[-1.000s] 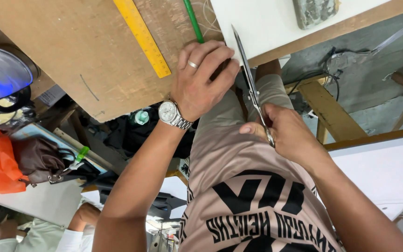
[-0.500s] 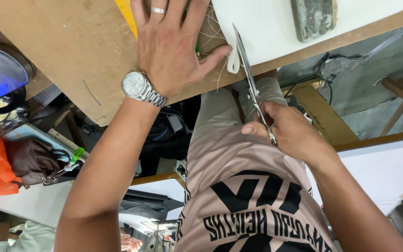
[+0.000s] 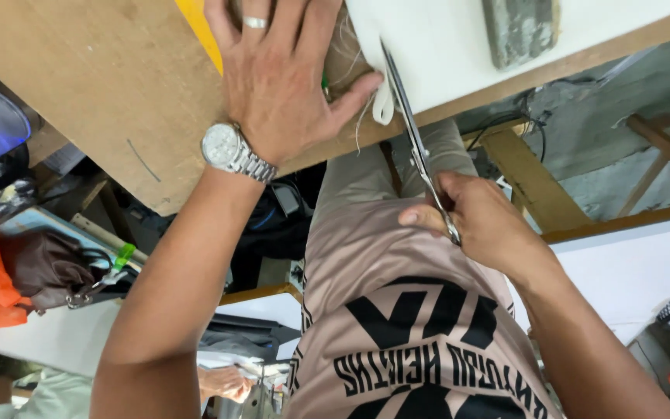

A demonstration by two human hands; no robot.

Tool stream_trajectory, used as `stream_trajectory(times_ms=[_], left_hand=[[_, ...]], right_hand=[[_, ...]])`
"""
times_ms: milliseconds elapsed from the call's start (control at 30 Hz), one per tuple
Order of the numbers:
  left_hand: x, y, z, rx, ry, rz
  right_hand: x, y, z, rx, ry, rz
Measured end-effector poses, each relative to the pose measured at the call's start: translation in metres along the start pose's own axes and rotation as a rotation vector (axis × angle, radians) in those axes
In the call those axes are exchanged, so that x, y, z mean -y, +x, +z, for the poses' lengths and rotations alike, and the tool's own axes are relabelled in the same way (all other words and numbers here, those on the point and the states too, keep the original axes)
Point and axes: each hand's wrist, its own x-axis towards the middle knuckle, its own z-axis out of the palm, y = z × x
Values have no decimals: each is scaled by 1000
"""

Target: A person aligns a paper pattern on white fabric and uses scissors to cut out the shape on a workbench.

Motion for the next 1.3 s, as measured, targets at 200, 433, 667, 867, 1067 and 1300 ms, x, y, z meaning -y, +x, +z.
stream_trajectory(times_ms=[200, 433, 667, 867, 1067, 1300], left_hand=[[4, 0, -6, 8, -71, 1], [2, 1, -7, 39, -130, -21], [7, 3, -13, -4, -103, 19], [2, 6, -18, 23, -168, -3], [11, 5, -11, 19, -129, -7], [4, 4, -14, 15, -219, -31]], right_hand=[[21, 1, -20, 122, -8, 3], [32, 12, -15, 26, -31, -2], [28, 9, -18, -46, -52, -104], [47, 16, -26, 73, -65, 12], [59, 12, -34, 27, 73, -26], [78, 12, -46, 79, -10, 21]])
